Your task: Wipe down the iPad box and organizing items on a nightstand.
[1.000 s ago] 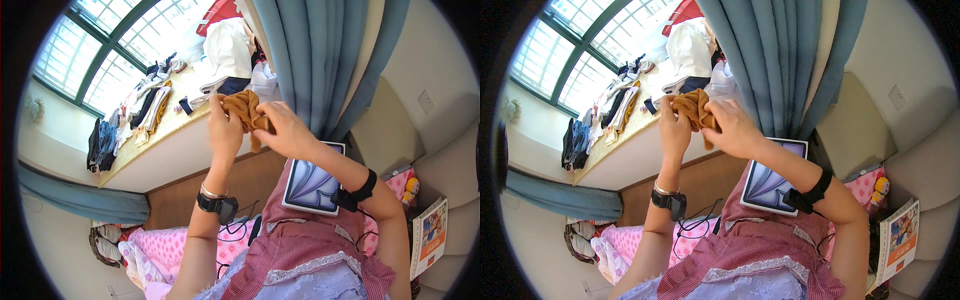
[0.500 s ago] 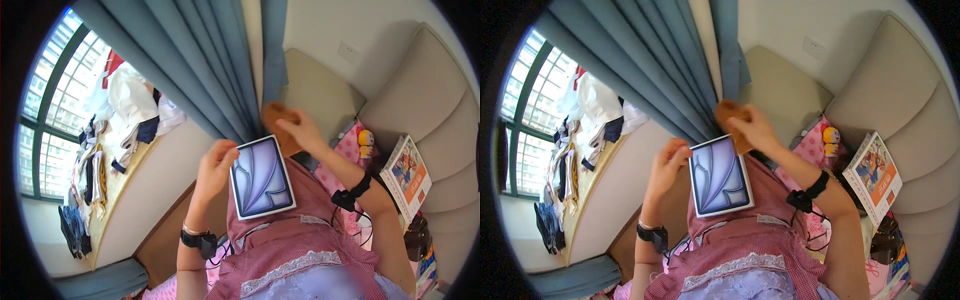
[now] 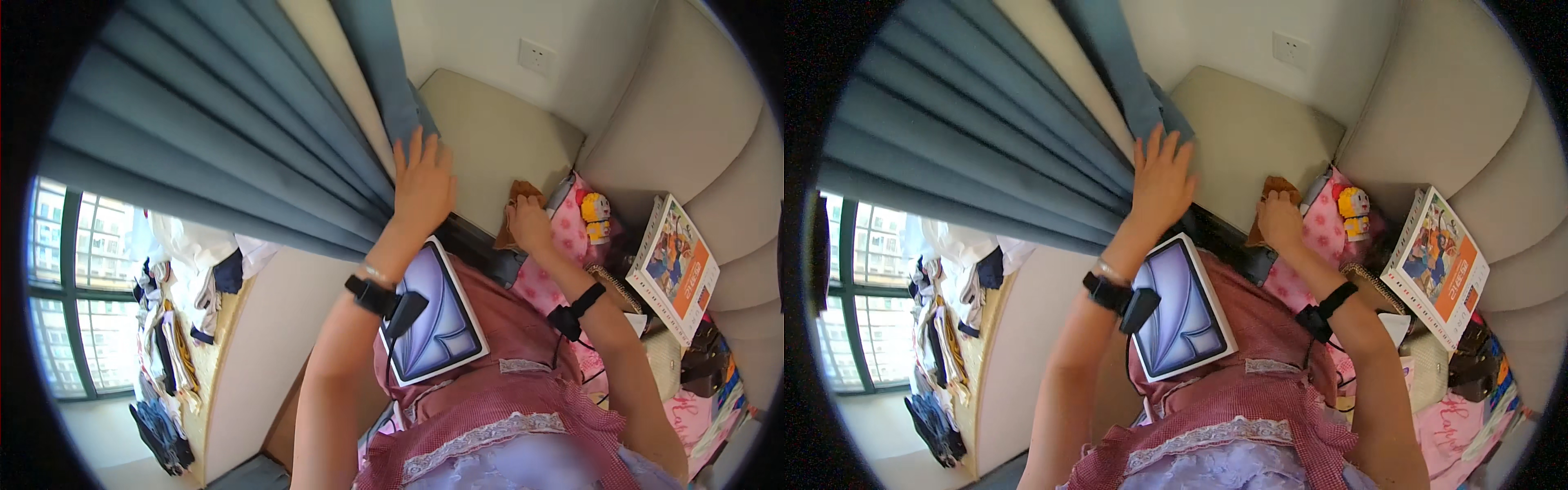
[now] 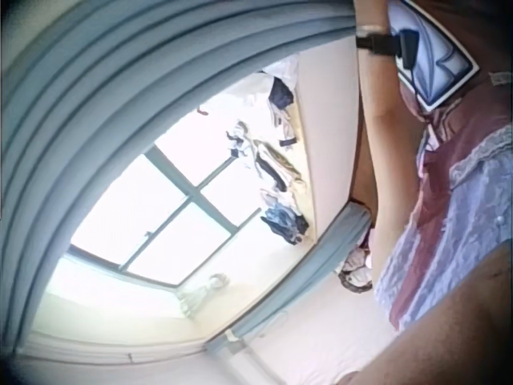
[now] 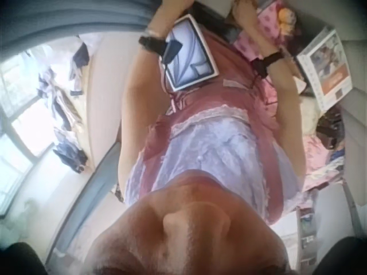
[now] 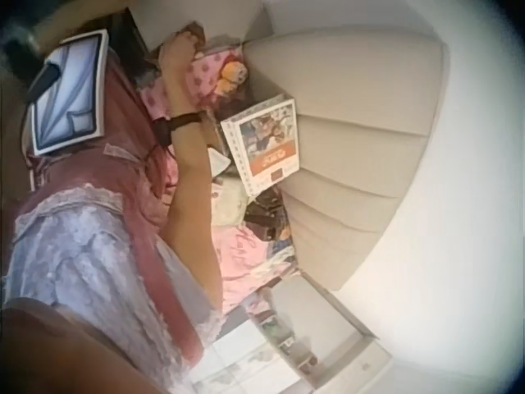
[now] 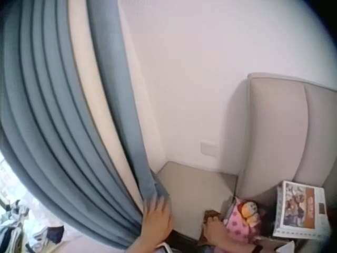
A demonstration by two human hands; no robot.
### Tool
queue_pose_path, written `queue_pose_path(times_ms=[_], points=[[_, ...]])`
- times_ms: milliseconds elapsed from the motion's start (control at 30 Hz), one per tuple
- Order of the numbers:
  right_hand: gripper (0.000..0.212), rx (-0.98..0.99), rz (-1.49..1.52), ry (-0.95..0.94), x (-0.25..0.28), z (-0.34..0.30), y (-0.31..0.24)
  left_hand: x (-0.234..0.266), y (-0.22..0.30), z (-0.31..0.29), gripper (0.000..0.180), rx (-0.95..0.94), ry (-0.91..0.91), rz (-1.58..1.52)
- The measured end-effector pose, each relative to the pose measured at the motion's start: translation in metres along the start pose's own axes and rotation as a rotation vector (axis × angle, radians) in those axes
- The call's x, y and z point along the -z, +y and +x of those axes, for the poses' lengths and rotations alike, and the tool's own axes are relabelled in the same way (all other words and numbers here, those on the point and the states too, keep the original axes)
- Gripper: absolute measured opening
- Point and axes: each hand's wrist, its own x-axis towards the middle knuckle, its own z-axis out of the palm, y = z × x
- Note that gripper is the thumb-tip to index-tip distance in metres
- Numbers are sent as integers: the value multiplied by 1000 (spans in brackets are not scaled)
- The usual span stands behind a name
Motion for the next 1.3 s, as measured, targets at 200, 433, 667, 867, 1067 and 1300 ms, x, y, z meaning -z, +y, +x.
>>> queue_pose_path(times_ms=[200,433,667,867,1067,1300], points=[[50,288,-278,280,-20,6,14,-40,-66,55,48,-259,36,429],[60,169,-46,420,-69,-3,-32,-42,-130,-10,42,-14,-461,677],[58,381,45,469,-106,63,-110,23,-117,-80,32,249,-623,608],[55,520,29,473,-145,118,-200,34,-103,-82,67,479,-643,432],[50,617,143,423,-134,129,-160,-52,-135,-30,77,622,-704,202],[53,451,36,341,-59,53,-23,-154,-218,-5,78,1036,-550,-449]])
